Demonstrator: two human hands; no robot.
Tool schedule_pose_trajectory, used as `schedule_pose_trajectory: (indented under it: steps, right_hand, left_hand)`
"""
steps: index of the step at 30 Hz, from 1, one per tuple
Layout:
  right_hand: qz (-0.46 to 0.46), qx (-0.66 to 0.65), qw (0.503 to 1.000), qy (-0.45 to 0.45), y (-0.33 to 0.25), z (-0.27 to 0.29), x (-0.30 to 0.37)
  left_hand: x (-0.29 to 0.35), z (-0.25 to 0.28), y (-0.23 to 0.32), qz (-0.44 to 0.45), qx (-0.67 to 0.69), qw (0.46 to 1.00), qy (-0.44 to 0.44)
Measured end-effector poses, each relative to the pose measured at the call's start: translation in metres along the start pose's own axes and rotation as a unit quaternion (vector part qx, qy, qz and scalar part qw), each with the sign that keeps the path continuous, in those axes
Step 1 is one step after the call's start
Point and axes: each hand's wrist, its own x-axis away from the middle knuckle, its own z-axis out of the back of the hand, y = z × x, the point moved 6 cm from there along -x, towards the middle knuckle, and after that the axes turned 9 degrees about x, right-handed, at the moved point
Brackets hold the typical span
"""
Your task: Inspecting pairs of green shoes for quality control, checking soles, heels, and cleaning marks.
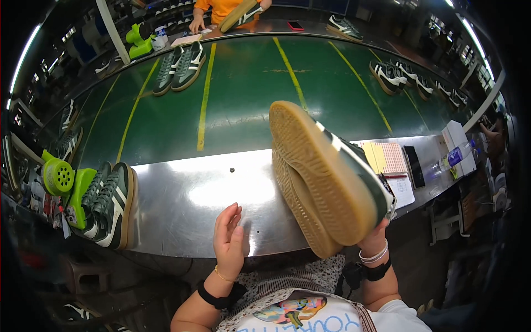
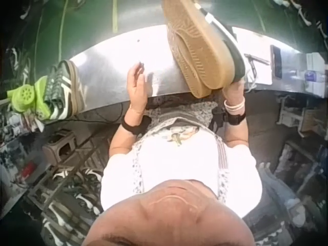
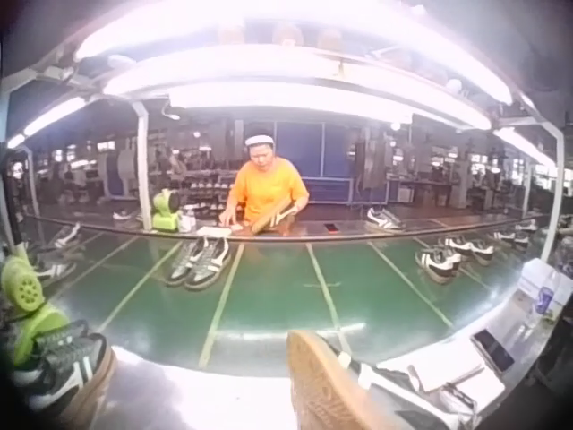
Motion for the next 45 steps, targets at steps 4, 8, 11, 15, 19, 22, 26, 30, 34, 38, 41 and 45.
schedule_pose_trajectory:
  steps: [4,8,11,15,19,22,26,30,34,38,41,45]
  right_hand:
    - [0.054,0.426,0.899,0.079,-0.008,0.024,-0.004]
    - [0.016,0.218,0.972,0.087,-0.005,0.021,-0.025]
    - [0.140,0.212,0.967,0.015,-0.036,-0.010,-0.059]
    - [0.201,0.550,0.800,-0.134,-0.081,-0.033,-0.127]
    - [0.284,0.769,0.565,-0.096,-0.108,0.010,-0.219]
    - [0.219,0.817,0.529,0.065,-0.111,0.070,-0.271]
    - [0.183,0.797,0.575,-0.014,-0.075,0.033,-0.260]
    - [0.158,0.728,0.663,-0.074,-0.037,-0.016,-0.200]
    - [0.110,0.657,0.726,-0.171,-0.012,-0.061,-0.128]
    - [0.072,0.571,0.790,-0.213,0.019,-0.087,-0.067]
    - [0.070,0.545,0.813,-0.193,0.046,-0.094,-0.035]
    - [0.140,0.566,0.800,-0.143,0.068,-0.092,-0.010]
  left_hand:
    - [-0.002,0.007,-0.002,-0.004,-0.212,0.977,-0.005]
    - [0.004,0.005,-0.005,-0.057,-0.326,0.943,-0.032]
    - [0.006,0.006,-0.009,-0.075,-0.358,0.930,-0.038]
    - [0.006,0.005,-0.005,-0.085,-0.351,0.932,-0.042]
    - [0.011,0.001,-0.004,-0.121,-0.380,0.914,-0.078]
    - [0.011,0.005,-0.005,-0.133,-0.387,0.910,-0.074]
    - [0.010,0.010,0.004,-0.137,-0.390,0.908,-0.071]
    - [0.009,0.011,0.002,-0.119,-0.385,0.912,-0.077]
    - [0.008,0.014,0.004,-0.125,-0.382,0.912,-0.084]
    - [0.007,0.018,0.007,-0.120,-0.379,0.914,-0.079]
    - [0.007,0.022,0.008,-0.109,-0.370,0.920,-0.076]
    - [0.007,0.023,0.009,-0.091,-0.365,0.924,-0.073]
